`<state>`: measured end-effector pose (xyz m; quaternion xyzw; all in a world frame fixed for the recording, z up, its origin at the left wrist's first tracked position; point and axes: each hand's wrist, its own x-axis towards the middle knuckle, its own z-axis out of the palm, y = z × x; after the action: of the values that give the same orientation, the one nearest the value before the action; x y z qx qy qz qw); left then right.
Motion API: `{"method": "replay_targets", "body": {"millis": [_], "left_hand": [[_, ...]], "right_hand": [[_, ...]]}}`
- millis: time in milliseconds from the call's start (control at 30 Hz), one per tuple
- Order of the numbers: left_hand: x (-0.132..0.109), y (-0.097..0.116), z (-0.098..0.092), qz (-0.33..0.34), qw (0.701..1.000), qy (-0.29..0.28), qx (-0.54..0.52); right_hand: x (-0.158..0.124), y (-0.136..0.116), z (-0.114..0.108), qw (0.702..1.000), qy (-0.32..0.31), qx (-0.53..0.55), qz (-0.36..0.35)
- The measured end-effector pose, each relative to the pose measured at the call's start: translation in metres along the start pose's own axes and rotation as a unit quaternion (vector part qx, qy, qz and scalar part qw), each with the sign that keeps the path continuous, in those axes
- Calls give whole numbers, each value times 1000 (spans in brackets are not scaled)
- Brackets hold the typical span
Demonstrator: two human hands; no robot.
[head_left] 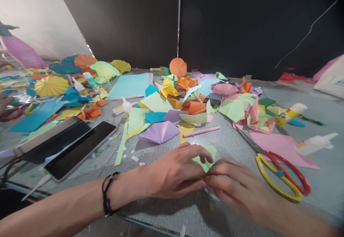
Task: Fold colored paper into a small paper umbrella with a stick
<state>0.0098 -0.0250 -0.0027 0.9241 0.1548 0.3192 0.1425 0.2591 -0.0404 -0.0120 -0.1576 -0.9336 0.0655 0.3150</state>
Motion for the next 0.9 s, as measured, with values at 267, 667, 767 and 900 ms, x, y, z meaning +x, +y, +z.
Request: {"method": "replay_targets", "body": {"millis": [267, 667, 767, 900], "left_hand": [[1, 7, -4, -15, 1000, -3, 2], [2, -2, -6, -50, 998, -14, -40], [2, -4, -6, -64, 997, 3, -53], [4, -3, -6, -71, 995, 6, -75]], "right_hand": [[1, -2, 5, 999, 36, 5, 38], [4, 4, 2, 997, 8, 16, 72], [5, 5, 2, 996, 5, 41, 77], [2, 7, 1, 996, 6, 47, 79]]}}
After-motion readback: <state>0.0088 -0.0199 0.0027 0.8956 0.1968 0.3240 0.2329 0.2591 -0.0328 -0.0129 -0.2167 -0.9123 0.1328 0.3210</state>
